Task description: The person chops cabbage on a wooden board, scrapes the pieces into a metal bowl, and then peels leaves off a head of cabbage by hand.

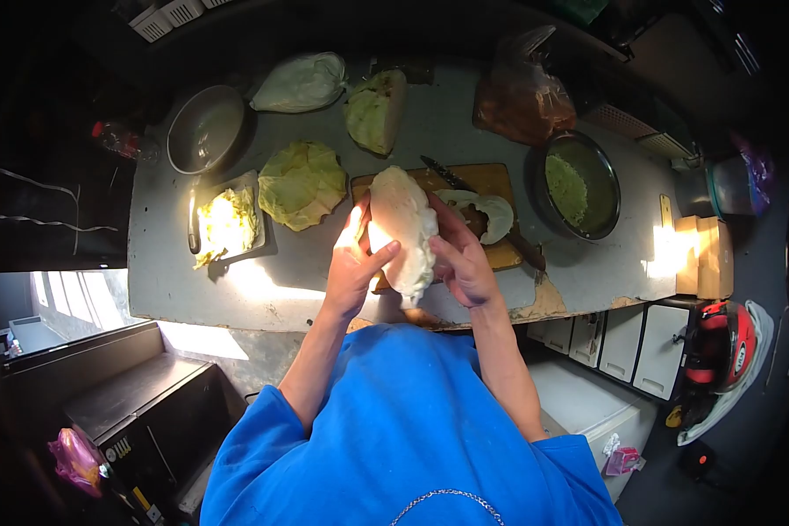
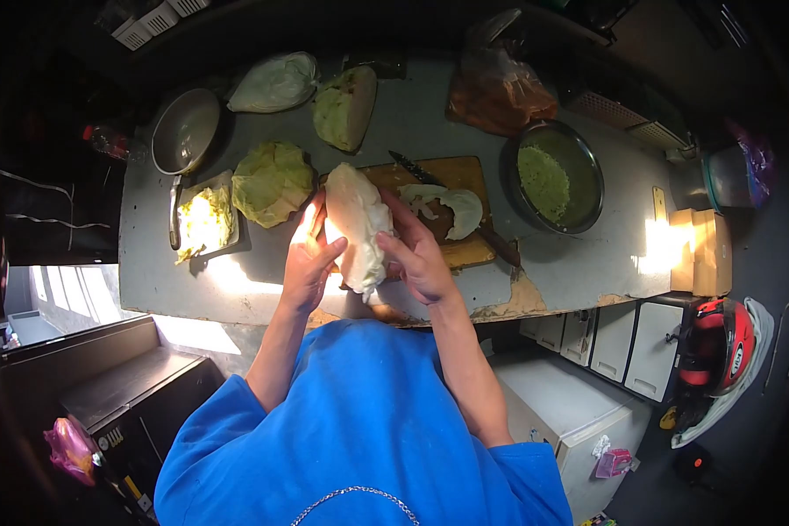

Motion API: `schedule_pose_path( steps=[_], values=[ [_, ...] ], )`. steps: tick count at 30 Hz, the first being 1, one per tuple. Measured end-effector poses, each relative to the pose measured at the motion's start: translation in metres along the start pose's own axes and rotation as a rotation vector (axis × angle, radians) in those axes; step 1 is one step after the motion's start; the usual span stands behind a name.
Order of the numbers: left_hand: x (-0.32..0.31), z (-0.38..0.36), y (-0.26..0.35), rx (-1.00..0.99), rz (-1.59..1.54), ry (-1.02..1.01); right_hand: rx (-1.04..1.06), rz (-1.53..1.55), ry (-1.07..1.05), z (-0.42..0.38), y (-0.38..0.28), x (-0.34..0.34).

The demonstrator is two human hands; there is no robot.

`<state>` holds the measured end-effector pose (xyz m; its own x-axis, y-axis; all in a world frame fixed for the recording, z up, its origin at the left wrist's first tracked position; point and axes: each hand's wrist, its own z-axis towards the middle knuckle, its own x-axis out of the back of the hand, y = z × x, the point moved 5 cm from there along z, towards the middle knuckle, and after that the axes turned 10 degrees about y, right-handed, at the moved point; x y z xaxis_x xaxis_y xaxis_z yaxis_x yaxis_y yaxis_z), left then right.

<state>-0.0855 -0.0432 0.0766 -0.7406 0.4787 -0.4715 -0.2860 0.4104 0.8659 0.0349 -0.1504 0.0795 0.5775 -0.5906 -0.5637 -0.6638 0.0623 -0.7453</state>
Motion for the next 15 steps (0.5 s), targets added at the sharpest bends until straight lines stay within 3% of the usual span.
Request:
schedule_pose_path(
  steps=[2,5,8,10,15],
  values=[
    [-0.001,-0.002,0.002,-0.039,0.024,-0.01,0.188,-0.246,-0.048,0.005,0.002,-0.005],
    [-0.003,-0.002,0.001,-0.001,0.126,0.007,0.213,-0.389,-0.042,0.007,0.011,-0.008],
    [0.001,-0.003,0.0,-0.016,0.135,0.105,0.3,-0.546,0.077,0.004,0.011,-0.003],
    [0.005,-0.002,0.004,-0.139,0.272,0.136,0.354,-0.686,0.154,0.0,0.005,-0.006],
    [0.003,-0.001,0.0,-0.105,0.32,0.115,0.565,-0.876,0.258,-0.012,-0.018,-0.025]
  ],
)
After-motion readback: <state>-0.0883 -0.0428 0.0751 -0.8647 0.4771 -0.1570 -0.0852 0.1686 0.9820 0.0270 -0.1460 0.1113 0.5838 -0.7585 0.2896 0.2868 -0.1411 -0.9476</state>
